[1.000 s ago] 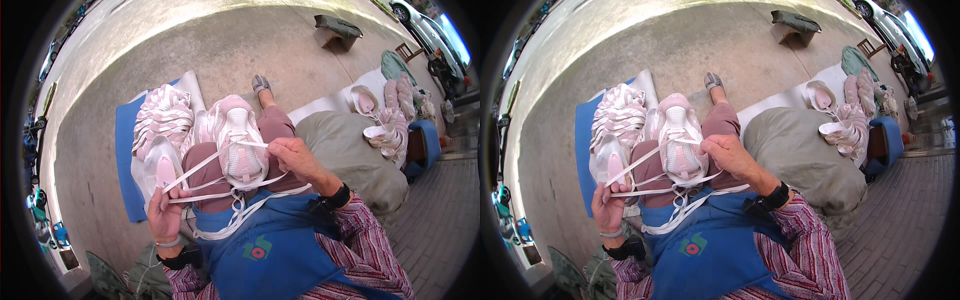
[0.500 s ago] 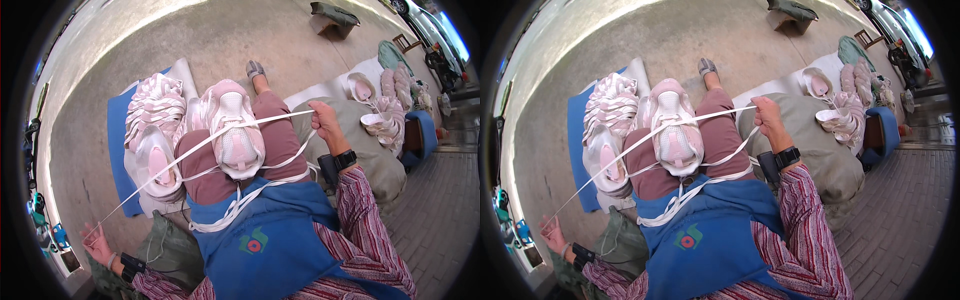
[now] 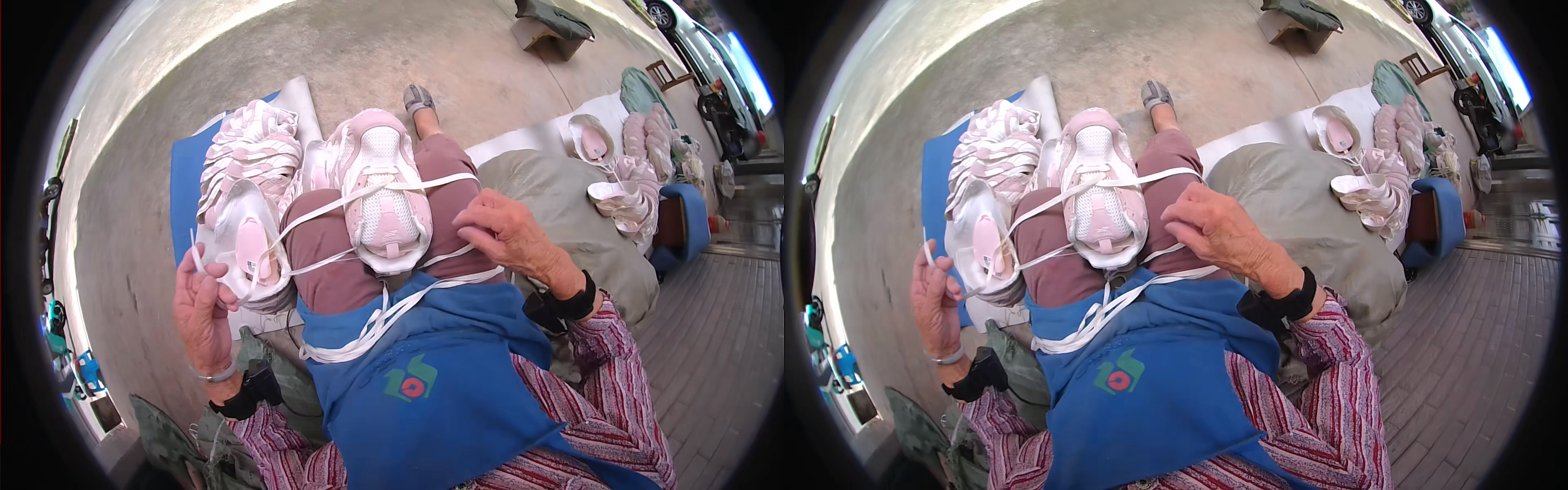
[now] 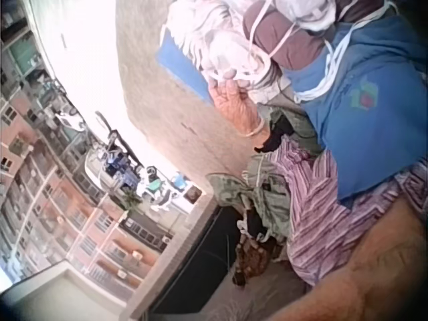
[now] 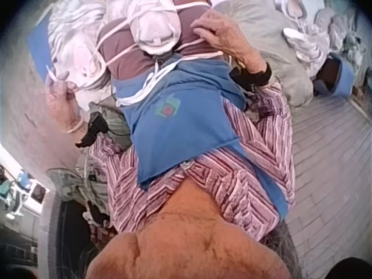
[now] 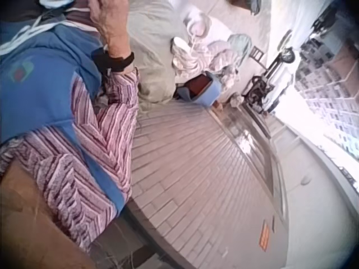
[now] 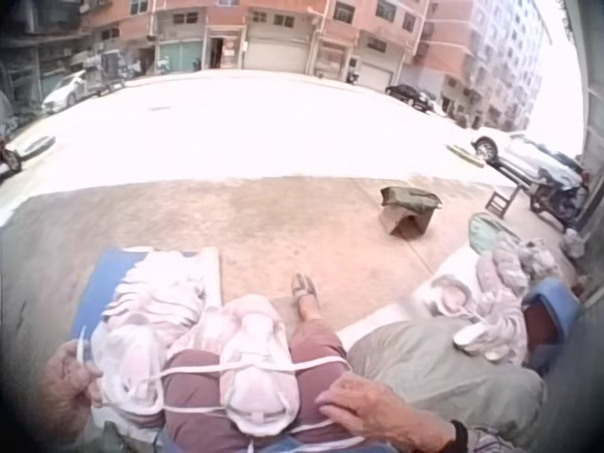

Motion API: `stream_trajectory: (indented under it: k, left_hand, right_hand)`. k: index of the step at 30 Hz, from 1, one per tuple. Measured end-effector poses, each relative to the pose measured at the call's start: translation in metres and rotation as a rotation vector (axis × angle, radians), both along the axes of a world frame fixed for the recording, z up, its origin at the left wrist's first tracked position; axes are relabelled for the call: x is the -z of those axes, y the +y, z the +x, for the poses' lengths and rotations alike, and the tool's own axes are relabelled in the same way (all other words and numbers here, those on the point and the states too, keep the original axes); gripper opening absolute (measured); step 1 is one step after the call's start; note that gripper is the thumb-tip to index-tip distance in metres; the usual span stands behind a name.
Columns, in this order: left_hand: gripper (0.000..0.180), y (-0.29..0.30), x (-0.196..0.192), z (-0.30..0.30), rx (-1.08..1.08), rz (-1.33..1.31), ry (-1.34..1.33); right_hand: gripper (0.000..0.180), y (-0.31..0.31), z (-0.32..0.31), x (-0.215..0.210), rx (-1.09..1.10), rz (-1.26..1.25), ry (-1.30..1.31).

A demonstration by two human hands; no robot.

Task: Lacing a pair of pink and white sneakers while sitting in an outdoor work area.

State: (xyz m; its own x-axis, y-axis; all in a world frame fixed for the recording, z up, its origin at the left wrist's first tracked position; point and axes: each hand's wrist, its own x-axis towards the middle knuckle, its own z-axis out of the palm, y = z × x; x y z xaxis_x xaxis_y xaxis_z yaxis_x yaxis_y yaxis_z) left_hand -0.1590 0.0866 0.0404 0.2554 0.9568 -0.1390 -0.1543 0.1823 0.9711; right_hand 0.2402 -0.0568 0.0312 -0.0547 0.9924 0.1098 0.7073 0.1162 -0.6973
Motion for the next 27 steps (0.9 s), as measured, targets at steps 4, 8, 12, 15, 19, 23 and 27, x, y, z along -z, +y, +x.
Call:
stream_trajectory:
  k: [4, 8, 12, 15, 19, 23, 27]
  left_hand:
    - [0.03, -0.014, 0.024, 0.096, 0.383, -0.201, 0.044]
    - [0.022, -0.019, 0.038, 0.124, 0.478, -0.113, 0.232]
    - [0.02, -0.014, 0.043, 0.137, 0.422, 0.077, 0.487]
    - [0.022, -0.01, 0.045, 0.146, 0.392, 0.159, 0.521]
    - [0.024, 0.001, 0.052, 0.141, 0.333, 0.195, 0.63]
    - [0.025, 0.007, 0.053, 0.147, 0.307, 0.254, 0.674]
    - [0.025, 0.009, 0.048, 0.157, 0.271, 0.253, 0.714]
  right_hand:
    - [0.008, -0.021, -0.023, 0.029, -0.128, -0.052, -0.378]
    - [0.008, -0.023, -0.021, 0.032, -0.105, -0.069, -0.334]
    - [0.006, -0.001, -0.013, 0.024, 0.186, 0.086, 0.016]
    - [0.007, 0.01, -0.008, 0.033, 0.221, 0.017, -0.025]
    - [0.005, 0.007, -0.007, 0.026, 0.145, -0.022, -0.38]
    - [0.004, 0.0, -0.007, 0.019, 0.194, 0.055, -0.44]
    - [0.006, 0.006, -0.019, 0.029, 0.051, 0.105, -0.425]
